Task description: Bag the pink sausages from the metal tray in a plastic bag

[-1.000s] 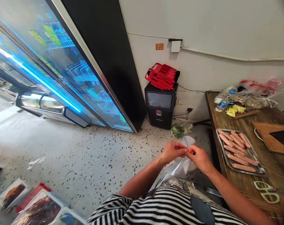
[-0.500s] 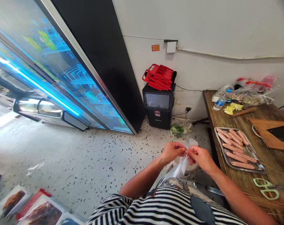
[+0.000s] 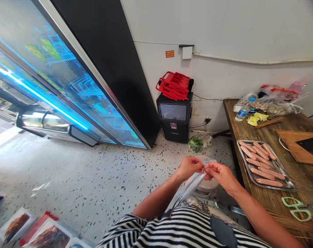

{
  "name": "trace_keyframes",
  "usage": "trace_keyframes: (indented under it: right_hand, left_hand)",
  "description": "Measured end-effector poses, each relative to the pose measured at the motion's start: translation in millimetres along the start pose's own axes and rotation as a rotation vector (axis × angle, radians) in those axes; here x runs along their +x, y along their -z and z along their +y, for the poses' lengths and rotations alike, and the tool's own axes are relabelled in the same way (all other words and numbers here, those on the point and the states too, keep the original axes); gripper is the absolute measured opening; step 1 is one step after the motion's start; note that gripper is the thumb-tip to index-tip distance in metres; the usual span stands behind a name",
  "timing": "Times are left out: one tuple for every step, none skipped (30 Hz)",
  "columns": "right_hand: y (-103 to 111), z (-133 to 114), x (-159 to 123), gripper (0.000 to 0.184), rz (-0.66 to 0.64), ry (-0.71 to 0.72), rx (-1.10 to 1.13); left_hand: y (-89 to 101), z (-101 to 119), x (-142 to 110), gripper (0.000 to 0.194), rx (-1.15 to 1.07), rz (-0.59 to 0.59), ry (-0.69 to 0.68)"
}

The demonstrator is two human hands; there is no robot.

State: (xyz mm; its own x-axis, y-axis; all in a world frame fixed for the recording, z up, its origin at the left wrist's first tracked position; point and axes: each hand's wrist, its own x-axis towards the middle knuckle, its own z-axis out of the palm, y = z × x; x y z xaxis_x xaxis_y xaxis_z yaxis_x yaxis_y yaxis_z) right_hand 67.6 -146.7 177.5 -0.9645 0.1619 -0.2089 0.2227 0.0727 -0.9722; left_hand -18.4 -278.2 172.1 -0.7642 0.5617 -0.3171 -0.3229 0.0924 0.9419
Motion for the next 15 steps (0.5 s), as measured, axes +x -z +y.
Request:
trace_keyframes:
  right_hand:
    - [1.0, 0.2, 0.0, 0.045, 0.005, -0.003, 0.024]
    - [1.8, 0.7, 0.1, 0.045, 0.014, -0.006, 0.044]
    - [2.4, 1.5, 0.4, 0.046, 0.029, -0.01, 0.06]
    - [2.9, 2.6, 0.9, 0.047, 0.047, -0.015, 0.071]
    - [3.3, 3.9, 1.6, 0.047, 0.067, -0.021, 0.077]
    - [3.6, 5.4, 2.4, 0.047, 0.087, -0.028, 0.079]
    - [3.9, 6.9, 3.2, 0.047, 0.105, -0.037, 0.076]
    - [4.3, 8.1, 3.9, 0.047, 0.121, -0.046, 0.069]
    - [4.8, 9.0, 4.5, 0.046, 0.136, -0.053, 0.059]
    - [5.2, 9.5, 5.0, 0.045, 0.15, -0.058, 0.047]
    - [5.6, 9.6, 5.2, 0.044, 0.163, -0.059, 0.034]
    - [5.8, 9.1, 5.2, 0.042, 0.173, -0.058, 0.022]
    - [5.8, 8.3, 5.0, 0.042, 0.178, -0.055, 0.012]
    - [5.5, 7.1, 4.7, 0.041, 0.179, -0.051, 0.006]
    - [5.0, 5.8, 4.3, 0.041, 0.176, -0.047, 0.002]
  left_hand:
    - [-0.4, 0.4, -0.3, 0.008, -0.023, 0.009, 0.003]
    - [-0.4, 0.5, -0.8, 0.009, -0.028, 0.014, -0.002]
    - [0.0, 0.3, -1.4, 0.012, -0.007, 0.007, -0.019]
    - [0.9, -0.2, -1.9, 0.017, 0.039, -0.015, -0.044]
    - [2.0, -1.0, -2.2, 0.021, 0.097, -0.048, -0.074]
    - [3.3, -2.2, -2.2, 0.025, 0.154, -0.083, -0.106]
    - [4.5, -3.5, -2.1, 0.028, 0.196, -0.111, -0.135]
    - [5.4, -5.0, -1.7, 0.029, 0.218, -0.128, -0.159]
    - [6.1, -6.2, -1.3, 0.029, 0.224, -0.133, -0.179]
    - [6.5, -7.2, -1.1, 0.027, 0.225, -0.126, -0.199]
    - [6.5, -7.6, -1.1, 0.025, 0.229, -0.115, -0.218]
    - [6.2, -7.5, -1.5, 0.023, 0.241, -0.109, -0.234]
    - [5.8, -6.9, -2.3, 0.021, 0.258, -0.105, -0.245]
    - [5.2, -6.1, -3.4, 0.02, 0.278, -0.101, -0.25]
    - [4.6, -5.2, -4.5, 0.019, 0.295, -0.094, -0.251]
